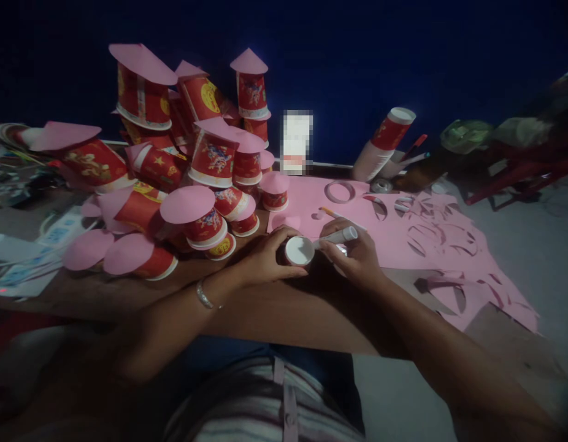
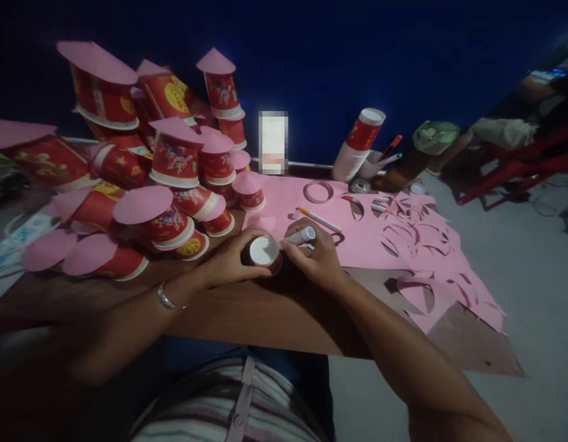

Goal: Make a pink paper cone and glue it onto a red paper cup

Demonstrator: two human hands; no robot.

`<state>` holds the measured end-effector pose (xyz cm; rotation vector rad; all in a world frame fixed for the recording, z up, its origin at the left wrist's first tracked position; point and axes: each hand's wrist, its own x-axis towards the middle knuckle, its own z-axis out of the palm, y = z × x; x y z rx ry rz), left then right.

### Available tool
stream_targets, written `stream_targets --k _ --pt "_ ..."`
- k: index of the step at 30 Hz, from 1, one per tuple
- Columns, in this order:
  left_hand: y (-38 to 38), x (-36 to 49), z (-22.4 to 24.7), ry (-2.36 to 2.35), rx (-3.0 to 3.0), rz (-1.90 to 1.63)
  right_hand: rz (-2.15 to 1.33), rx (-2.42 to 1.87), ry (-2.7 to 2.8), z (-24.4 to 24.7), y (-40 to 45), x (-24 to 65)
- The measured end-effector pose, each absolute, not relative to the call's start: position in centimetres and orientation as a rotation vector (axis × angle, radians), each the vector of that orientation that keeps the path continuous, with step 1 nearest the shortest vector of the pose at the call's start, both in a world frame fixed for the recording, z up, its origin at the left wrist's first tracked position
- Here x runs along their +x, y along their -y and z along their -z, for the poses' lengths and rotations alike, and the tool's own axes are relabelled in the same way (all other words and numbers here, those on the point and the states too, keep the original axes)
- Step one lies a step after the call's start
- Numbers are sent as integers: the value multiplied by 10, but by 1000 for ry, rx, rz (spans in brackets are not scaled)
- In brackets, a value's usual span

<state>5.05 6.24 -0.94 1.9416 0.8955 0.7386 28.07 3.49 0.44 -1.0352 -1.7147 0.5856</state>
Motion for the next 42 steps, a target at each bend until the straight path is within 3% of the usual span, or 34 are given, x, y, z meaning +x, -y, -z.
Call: stream_targets --k 10,27,36,42 --pt "-65 46 7 -761 2042 -682 -698 -1060 1541 0 -37 281" --pt "-63 49 11 -835 1848 -734 -580 -1035 1731 -5 -35 281" --pt "-61 47 6 -853 1844 -660 -750 -1068 1486 1 -39 283" --pt "-60 46 7 -831 1867 -677 -652 -970 1638 -2 -35 281"
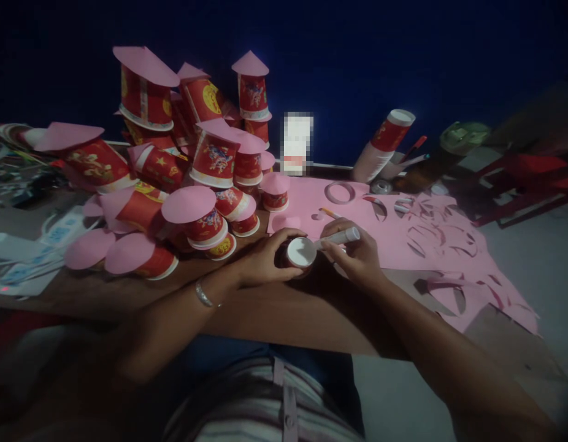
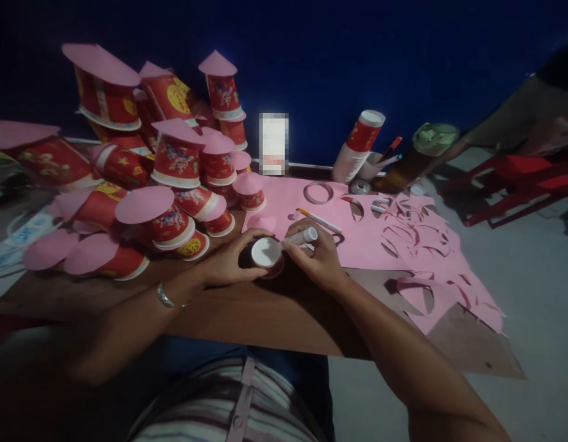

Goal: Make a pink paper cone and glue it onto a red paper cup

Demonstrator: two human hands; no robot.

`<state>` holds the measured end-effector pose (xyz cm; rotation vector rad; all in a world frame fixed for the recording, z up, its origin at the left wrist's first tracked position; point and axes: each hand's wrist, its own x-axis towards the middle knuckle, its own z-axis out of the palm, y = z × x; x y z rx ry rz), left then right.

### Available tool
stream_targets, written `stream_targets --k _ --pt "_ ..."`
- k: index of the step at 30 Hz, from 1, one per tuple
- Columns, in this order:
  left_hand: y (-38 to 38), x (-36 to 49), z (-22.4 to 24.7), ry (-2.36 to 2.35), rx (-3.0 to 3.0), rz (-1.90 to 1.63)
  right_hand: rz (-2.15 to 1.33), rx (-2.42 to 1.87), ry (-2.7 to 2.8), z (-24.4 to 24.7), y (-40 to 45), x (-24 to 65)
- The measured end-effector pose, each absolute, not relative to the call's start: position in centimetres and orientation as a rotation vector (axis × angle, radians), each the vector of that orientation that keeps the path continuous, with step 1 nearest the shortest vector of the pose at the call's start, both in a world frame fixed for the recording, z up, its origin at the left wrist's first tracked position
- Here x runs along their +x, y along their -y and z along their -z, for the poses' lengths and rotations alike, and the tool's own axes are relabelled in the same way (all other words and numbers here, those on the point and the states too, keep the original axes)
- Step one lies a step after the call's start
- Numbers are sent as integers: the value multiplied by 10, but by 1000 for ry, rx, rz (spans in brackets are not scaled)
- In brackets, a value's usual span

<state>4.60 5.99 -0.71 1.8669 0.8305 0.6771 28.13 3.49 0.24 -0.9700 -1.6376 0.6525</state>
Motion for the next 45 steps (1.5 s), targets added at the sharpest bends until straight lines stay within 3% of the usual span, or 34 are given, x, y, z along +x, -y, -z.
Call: stream_targets --k 9,23,36,45 --pt "-60 46 2 -852 1884 -650 -642 -1047 1674 -4 -37 282" --pt "-61 50 14 -799 1800 -750 -995 -1074 1208 6 -47 280" --pt "-62 47 6 -769 2026 -677 -697 -967 1609 -3 -36 281" --pt "-61 53 17 -871 1809 -737 -691 -1006 1625 -1 -35 283"
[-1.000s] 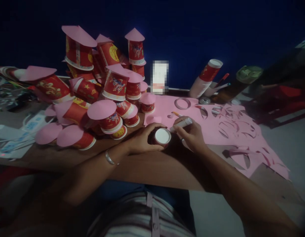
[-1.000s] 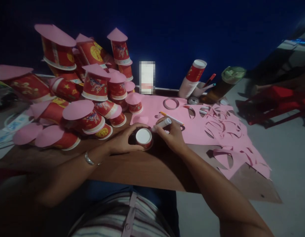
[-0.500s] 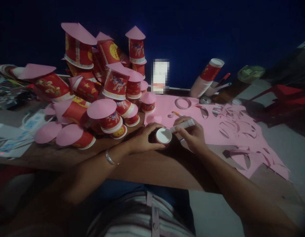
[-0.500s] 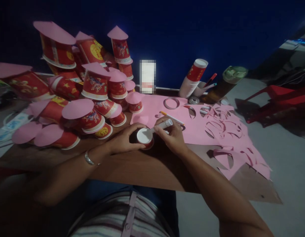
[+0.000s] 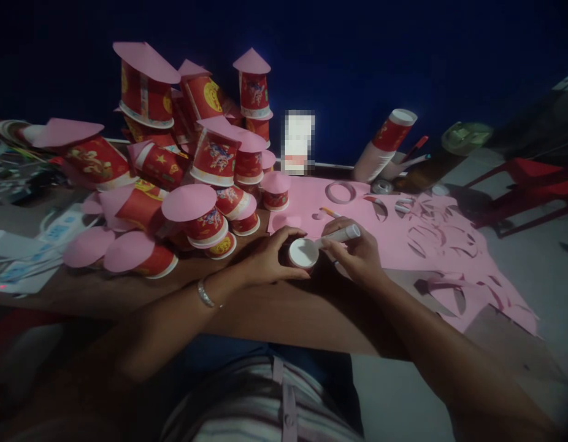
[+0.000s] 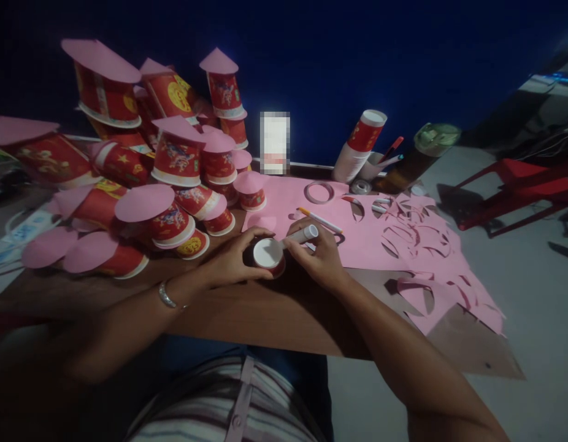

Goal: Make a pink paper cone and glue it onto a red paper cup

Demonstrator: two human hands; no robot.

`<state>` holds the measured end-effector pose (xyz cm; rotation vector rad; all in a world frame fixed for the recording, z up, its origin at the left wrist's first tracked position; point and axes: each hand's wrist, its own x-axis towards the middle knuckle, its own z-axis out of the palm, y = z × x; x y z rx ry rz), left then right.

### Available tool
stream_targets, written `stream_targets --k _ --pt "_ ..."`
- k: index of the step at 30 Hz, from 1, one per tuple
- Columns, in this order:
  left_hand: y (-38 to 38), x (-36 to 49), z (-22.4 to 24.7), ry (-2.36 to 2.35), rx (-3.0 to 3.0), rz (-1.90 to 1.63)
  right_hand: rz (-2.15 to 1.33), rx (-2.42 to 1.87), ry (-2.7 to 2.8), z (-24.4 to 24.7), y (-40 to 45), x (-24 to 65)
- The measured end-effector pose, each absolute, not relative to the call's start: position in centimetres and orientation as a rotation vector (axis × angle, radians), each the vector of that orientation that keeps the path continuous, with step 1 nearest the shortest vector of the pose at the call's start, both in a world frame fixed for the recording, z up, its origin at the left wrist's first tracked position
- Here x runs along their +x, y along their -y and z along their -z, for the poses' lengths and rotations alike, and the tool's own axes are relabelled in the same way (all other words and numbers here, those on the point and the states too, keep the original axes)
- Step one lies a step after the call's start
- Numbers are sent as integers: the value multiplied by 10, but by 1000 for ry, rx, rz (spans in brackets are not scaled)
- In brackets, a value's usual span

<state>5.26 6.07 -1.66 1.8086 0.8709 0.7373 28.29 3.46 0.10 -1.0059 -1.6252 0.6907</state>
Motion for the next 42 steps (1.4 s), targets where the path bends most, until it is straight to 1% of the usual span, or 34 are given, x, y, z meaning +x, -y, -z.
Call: stream_targets --k 12,22,29,38,42 --pt "-59 51 14 -902 1762 -696 -639 -1103 1661 -4 -35 282" --pt "-58 50 10 -889 1789 -677 -791 -1120 1440 0 -39 283" --pt "-59 48 4 -874 1849 -661 -670 -1029 1569 -2 -35 282" --pt "-60 46 2 -881 1894 -626 -712 -1086 1626 -3 -38 283" --pt "-60 45 1 -886 1902 -627 -792 -1116 1500 0 -42 283"
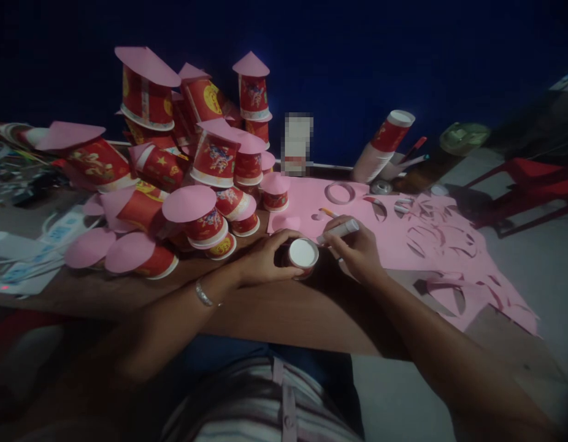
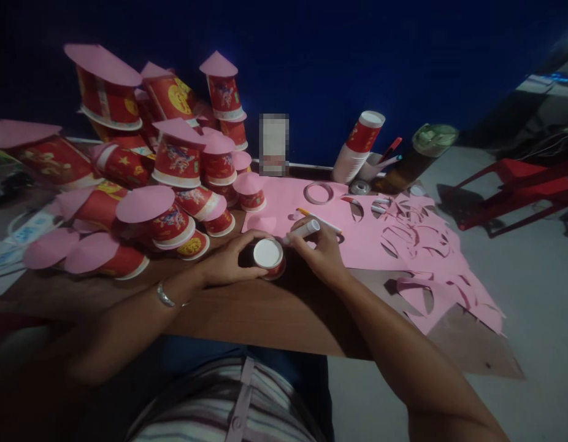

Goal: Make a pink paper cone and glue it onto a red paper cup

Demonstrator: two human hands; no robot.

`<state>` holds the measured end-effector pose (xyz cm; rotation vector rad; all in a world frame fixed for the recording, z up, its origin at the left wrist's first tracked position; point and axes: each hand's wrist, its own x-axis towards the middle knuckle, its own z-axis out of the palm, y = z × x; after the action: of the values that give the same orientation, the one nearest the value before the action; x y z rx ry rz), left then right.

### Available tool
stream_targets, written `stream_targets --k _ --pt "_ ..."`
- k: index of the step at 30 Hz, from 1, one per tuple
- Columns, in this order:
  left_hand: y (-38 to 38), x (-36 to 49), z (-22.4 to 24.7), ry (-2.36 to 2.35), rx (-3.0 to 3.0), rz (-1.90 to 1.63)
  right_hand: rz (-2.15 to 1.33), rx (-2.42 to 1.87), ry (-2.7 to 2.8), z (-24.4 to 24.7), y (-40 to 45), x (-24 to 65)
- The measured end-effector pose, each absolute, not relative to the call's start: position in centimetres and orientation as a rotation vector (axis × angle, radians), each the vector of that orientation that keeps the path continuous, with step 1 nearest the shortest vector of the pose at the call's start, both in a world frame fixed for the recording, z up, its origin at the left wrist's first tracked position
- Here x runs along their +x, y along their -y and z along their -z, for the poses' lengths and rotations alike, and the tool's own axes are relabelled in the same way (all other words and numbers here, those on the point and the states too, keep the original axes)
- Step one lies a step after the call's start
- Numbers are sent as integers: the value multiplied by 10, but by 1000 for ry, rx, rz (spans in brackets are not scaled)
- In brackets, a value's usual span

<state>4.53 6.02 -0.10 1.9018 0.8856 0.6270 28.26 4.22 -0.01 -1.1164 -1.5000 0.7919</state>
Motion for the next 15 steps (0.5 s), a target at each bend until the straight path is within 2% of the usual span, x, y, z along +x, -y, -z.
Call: stream_targets --k 5,11,15 --pt "-58 45 -2 -895 1885 -626 -871 -1090 1317 0 -44 283" --pt "-58 47 -2 -895 1879 -630 -705 -978 1596 -2 -36 282" --pt "-59 46 -1 -868 1843 -625 -653 -1060 1600 -1 -40 287"
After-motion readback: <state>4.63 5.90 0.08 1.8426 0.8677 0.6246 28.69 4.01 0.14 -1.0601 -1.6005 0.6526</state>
